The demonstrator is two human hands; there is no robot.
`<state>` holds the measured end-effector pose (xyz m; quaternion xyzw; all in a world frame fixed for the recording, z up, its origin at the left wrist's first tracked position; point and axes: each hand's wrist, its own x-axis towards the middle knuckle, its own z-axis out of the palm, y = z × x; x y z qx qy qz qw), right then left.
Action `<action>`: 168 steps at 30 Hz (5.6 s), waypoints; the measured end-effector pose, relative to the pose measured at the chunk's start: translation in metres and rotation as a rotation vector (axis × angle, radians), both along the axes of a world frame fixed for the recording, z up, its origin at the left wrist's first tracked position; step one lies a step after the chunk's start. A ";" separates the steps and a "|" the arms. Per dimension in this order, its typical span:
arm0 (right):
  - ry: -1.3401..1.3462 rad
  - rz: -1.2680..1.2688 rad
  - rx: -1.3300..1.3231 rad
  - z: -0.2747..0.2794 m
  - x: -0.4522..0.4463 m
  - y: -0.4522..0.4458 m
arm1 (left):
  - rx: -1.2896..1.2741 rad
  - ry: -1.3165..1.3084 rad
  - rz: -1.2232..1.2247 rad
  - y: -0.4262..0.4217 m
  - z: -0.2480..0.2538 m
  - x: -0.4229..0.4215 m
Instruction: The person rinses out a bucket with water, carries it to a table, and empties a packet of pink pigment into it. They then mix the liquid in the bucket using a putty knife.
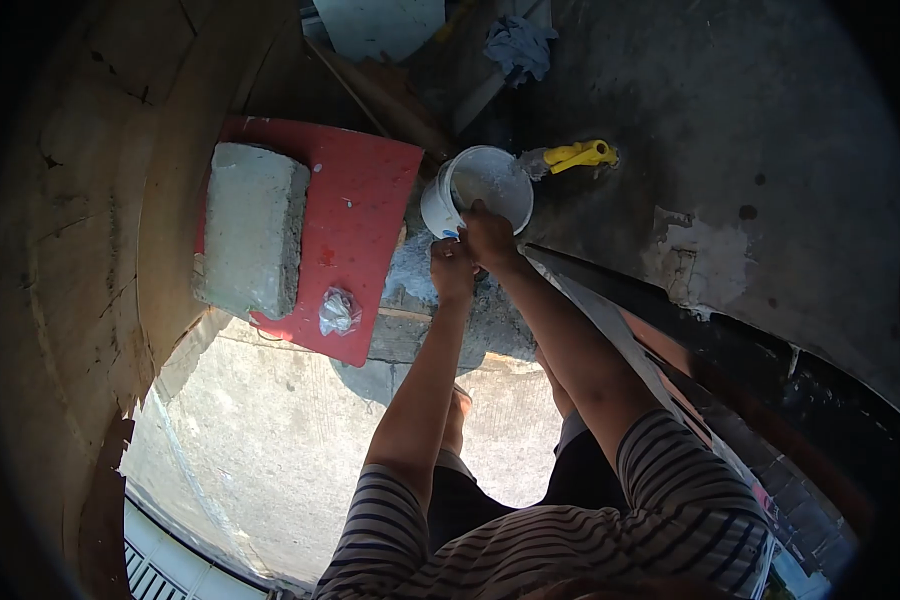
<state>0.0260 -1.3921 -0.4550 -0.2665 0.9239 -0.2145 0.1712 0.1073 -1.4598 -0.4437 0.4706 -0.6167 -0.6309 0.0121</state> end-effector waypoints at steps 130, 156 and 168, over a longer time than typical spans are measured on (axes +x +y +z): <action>-0.163 -0.229 0.174 0.000 -0.015 0.013 | -0.445 0.158 -0.384 -0.045 0.011 0.000; -0.374 0.276 0.088 0.011 0.005 0.039 | -0.556 -0.055 -0.546 -0.050 0.015 -0.017; -0.478 0.412 -0.138 0.019 0.039 0.054 | -0.219 -0.324 -0.676 -0.068 0.011 -0.011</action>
